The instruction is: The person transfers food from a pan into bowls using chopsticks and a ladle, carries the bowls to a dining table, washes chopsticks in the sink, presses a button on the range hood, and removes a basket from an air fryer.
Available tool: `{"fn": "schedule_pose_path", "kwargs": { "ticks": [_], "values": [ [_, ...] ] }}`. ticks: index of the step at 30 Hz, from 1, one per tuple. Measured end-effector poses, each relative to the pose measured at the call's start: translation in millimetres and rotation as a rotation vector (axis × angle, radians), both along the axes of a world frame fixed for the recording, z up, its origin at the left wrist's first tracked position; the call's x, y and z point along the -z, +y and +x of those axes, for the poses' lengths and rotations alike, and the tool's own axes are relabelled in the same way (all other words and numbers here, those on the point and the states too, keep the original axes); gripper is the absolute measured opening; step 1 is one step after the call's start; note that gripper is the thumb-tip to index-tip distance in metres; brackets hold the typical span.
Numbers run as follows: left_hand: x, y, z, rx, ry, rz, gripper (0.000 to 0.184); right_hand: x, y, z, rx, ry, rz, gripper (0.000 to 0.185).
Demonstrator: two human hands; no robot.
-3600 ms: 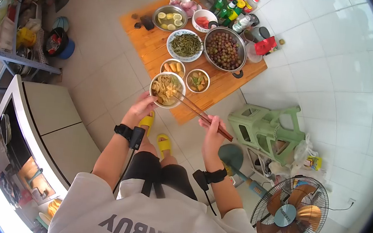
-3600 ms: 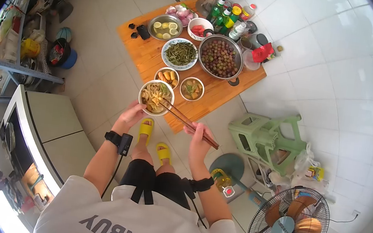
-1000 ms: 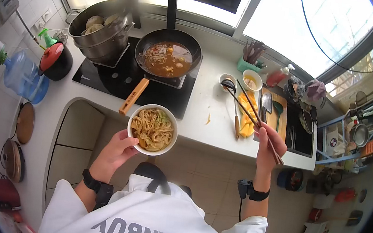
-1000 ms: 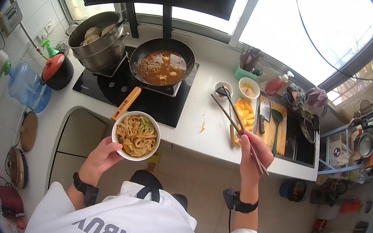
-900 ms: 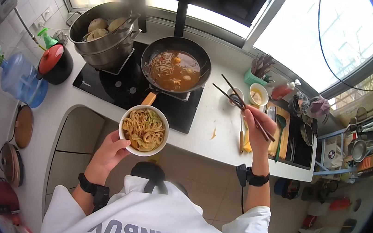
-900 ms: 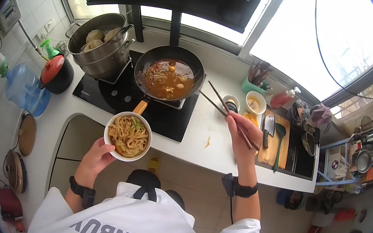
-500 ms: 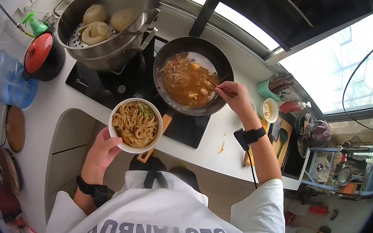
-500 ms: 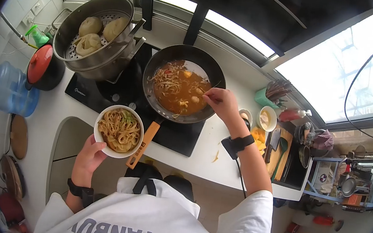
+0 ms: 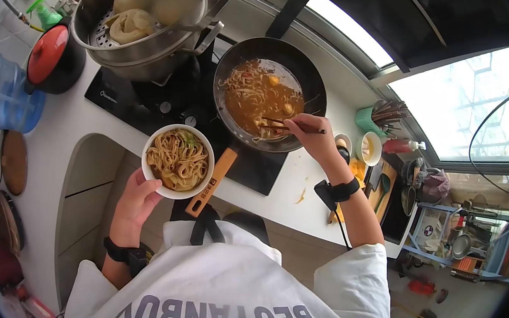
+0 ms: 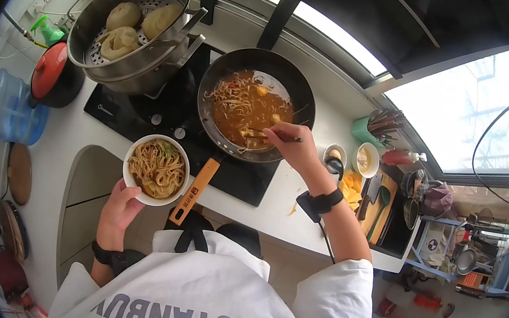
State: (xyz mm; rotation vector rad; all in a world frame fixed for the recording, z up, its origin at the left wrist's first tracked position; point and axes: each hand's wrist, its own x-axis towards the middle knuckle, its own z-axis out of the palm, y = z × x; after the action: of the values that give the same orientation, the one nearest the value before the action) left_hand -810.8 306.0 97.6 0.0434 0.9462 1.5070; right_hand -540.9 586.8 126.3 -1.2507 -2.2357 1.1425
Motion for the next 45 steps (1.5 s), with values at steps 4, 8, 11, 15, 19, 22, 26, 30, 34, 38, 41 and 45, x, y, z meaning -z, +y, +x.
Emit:
{"fn": "schedule_pose_path", "kwargs": {
  "ticks": [4, 8, 11, 15, 19, 22, 26, 30, 34, 38, 41, 45],
  "values": [
    [14.1, -2.4, -2.9, 0.014, -0.014, 0.015, 0.052, 24.3, 6.2, -14.2, 0.02, 0.069, -0.027, 0.016],
    [13.6, -1.7, -5.4, 0.039, -0.009, 0.019, 0.051, 36.0, -2.4, -12.8, -0.039, 0.225, 0.056, 0.012],
    [12.7, 3.3, -6.0, 0.055, -0.006, 0.023, 0.05, 16.9, -14.5, -4.2, -0.344, 0.018, 0.5, 0.011],
    [4.7, 14.7, -6.9, 0.123, -0.016, 0.03, 0.056, 7.4, -29.9, 4.7, -0.401, 0.104, 0.655, 0.012],
    [1.4, 28.5, -5.2, 0.146, -0.024, 0.031, 0.055, -0.6, -37.8, 15.1, -0.352, 0.102, 0.776, 0.013],
    [1.3, 38.2, -4.1, 0.173, -0.031, 0.037, 0.054, -4.7, -37.2, 23.0, -0.202, 0.05, 0.71, 0.011],
    [1.5, 44.5, 2.6, 0.156, -0.046, 0.033, 0.046, 9.6, -33.1, 20.9, 0.205, 0.223, 0.237, 0.01],
    [4.7, 45.4, 2.5, 0.16, -0.064, 0.034, 0.046, 5.7, -14.9, 8.7, 0.228, 0.244, 0.092, 0.012],
    [5.5, 40.8, 4.8, 0.165, -0.048, 0.019, 0.048, 16.7, -0.6, 1.3, 0.234, 0.167, 0.021, 0.011],
    [7.7, 33.7, 4.5, 0.187, -0.05, 0.009, 0.053, 31.9, 3.0, -9.9, 0.206, 0.227, -0.021, 0.018],
    [5.2, 29.4, 4.8, 0.178, -0.053, 0.007, 0.053, 34.9, 1.4, -13.8, 0.236, 0.218, 0.0, 0.02],
    [3.0, 26.0, 5.7, 0.178, -0.038, 0.01, 0.052, 34.4, 1.2, -3.0, 0.375, 0.161, 0.137, 0.025]
  ]
}}
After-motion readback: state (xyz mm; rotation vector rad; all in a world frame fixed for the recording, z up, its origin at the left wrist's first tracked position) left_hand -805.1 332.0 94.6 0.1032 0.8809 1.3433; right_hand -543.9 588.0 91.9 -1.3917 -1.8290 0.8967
